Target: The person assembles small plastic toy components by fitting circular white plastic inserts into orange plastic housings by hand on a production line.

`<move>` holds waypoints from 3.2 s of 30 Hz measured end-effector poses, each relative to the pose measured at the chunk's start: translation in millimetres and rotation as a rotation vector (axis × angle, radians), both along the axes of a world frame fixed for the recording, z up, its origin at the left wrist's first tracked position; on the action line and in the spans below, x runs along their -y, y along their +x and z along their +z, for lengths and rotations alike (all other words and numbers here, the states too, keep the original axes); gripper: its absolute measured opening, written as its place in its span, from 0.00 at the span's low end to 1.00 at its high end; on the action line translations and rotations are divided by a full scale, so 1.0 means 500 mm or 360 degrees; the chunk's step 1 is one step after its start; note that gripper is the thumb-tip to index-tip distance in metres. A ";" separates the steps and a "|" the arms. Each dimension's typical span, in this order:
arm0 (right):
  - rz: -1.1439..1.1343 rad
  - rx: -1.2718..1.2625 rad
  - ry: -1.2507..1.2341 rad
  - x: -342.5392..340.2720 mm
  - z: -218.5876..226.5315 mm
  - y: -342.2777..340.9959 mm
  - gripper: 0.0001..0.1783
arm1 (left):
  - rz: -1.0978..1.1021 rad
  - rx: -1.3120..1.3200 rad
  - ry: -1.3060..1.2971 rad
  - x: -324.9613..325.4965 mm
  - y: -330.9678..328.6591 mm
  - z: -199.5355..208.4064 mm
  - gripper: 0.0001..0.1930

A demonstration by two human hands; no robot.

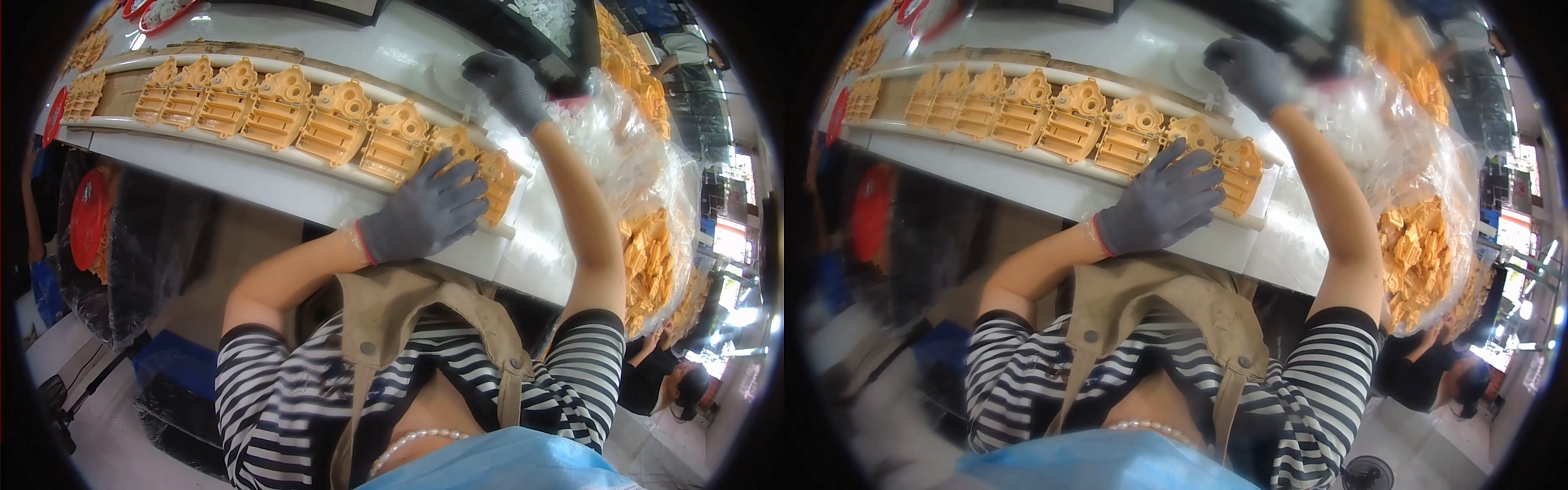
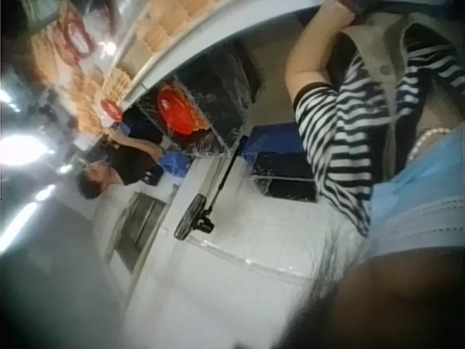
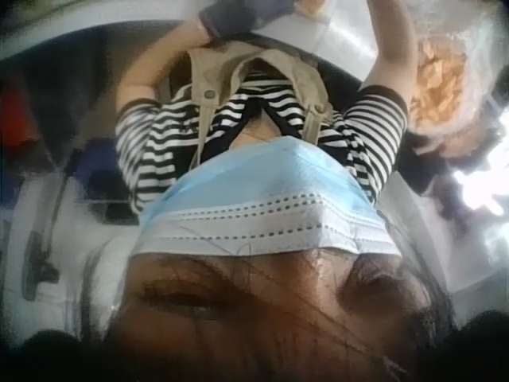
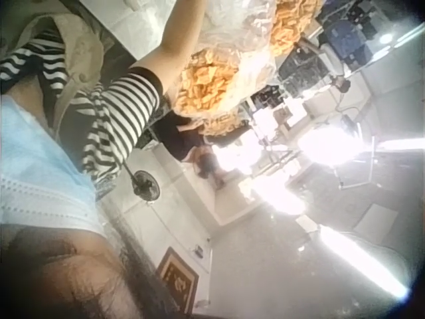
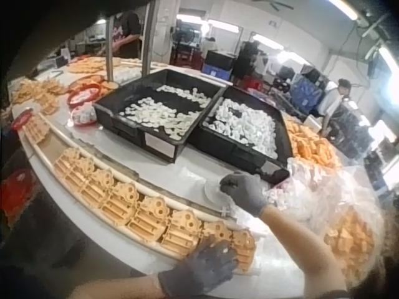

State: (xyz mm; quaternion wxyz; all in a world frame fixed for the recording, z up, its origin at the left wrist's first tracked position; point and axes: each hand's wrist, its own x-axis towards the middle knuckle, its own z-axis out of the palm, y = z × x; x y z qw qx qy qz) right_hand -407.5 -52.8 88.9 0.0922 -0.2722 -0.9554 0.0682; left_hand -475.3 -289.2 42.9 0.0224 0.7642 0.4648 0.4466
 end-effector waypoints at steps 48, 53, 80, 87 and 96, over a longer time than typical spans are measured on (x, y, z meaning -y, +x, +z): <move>0.0335 0.0317 0.0484 0.202 0.060 0.272 0.10 | -0.0099 -0.0351 -0.0036 -0.019 0.060 -0.006 0.25; -0.0411 -0.0212 -0.0546 0.154 0.073 0.256 0.10 | -0.0114 -0.0300 -0.0063 -0.014 0.056 -0.009 0.22; 0.0560 0.0167 0.0617 0.004 0.016 0.020 0.05 | -0.0127 -0.0252 -0.0098 -0.025 0.057 -0.009 0.21; -0.0161 -0.0005 -0.0572 0.006 -0.013 0.056 0.14 | -0.0109 -0.0290 -0.0045 -0.023 0.056 -0.004 0.20; -0.0279 -0.1508 -0.2832 -0.007 -0.020 0.136 0.07 | -0.0157 -0.0344 -0.0052 -0.012 0.052 0.005 0.20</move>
